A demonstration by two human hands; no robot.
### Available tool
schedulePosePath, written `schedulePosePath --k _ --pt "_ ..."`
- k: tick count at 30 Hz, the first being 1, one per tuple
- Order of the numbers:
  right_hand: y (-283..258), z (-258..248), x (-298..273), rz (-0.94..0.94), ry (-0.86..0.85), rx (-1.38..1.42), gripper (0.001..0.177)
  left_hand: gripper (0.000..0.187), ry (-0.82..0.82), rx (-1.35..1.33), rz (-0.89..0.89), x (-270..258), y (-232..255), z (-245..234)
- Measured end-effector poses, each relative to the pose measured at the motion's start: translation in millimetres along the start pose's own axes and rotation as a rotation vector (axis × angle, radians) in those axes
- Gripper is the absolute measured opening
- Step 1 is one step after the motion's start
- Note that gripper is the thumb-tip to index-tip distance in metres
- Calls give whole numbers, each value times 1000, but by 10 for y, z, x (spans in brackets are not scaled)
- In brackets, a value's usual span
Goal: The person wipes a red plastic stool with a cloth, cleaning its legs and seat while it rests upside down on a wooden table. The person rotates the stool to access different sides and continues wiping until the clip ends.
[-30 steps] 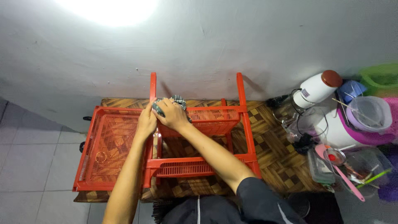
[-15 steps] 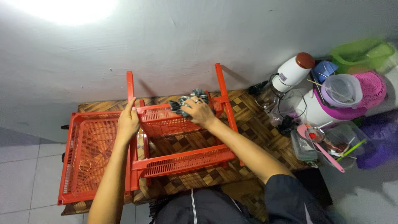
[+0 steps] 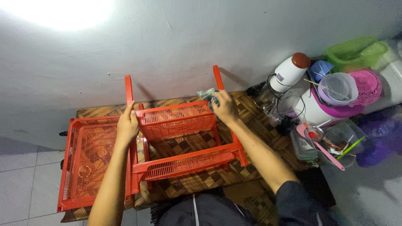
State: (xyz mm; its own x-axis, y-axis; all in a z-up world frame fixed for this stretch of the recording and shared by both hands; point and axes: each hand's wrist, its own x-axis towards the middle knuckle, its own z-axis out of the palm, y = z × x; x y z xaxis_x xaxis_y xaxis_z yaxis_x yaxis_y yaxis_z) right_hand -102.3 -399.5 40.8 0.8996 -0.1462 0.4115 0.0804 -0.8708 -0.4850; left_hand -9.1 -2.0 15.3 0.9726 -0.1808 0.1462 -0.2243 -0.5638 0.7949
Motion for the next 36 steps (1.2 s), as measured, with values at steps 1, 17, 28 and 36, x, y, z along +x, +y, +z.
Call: schedulePosePath --k 1,17,28,36 --pt "-9 32 43 59 90 7 21 46 3 -6 -2 -6 -33 13" --pt "-1291 996 744 296 -484 -180 45 70 48 -133 -94 75 -351 204" --pt "-2133 1611 439 -225 -144 86 29 63 41 -172 -167 102 -437 219" --pt "-1448 1082 200 -563 -144 163 24 63 86 -150 -90 98 -448 227"
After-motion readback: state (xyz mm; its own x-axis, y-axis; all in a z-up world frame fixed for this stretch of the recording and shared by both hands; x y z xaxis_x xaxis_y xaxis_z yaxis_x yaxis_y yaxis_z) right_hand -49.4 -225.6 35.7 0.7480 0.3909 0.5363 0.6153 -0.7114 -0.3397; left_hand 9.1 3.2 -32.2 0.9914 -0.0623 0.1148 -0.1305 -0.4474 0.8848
